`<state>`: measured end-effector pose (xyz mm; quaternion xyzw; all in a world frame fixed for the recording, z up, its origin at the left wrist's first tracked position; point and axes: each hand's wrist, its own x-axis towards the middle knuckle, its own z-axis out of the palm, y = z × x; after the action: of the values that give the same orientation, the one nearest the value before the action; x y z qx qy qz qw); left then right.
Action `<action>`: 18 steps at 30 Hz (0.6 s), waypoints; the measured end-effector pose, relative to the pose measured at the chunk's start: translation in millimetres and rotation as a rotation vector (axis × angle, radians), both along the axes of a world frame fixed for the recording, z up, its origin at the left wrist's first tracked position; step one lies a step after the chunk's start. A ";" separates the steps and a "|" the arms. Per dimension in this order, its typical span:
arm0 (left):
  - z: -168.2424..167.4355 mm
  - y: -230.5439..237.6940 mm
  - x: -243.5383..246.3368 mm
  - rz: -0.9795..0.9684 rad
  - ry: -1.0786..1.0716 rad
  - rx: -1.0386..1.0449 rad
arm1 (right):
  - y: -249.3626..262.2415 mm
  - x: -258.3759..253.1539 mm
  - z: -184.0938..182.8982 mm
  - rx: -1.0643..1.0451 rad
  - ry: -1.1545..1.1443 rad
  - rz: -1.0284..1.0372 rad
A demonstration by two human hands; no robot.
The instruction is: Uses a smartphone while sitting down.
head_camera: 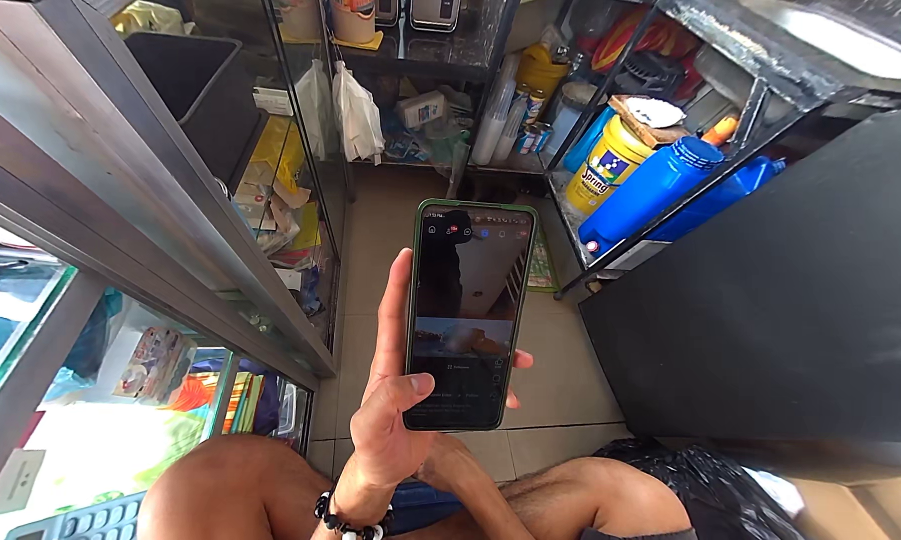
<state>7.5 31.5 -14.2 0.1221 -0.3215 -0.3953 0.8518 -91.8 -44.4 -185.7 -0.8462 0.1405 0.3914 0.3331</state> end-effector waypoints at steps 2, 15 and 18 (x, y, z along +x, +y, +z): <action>-0.3 -0.4 0.1 -0.001 -0.001 -0.001 | -0.1 -0.8 -2.3 -0.010 -0.012 0.007; -0.6 -0.5 -1.2 0.004 0.007 -0.007 | -0.2 -1.9 -7.5 -0.002 -0.028 0.002; -0.8 -0.6 -0.9 0.002 0.004 -0.002 | -0.1 -1.4 -6.0 0.003 -0.021 -0.020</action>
<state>6.7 30.9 -15.0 0.1207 -0.3200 -0.3942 0.8530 -93.2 -44.5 -191.8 -0.8484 0.1447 0.3793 0.3396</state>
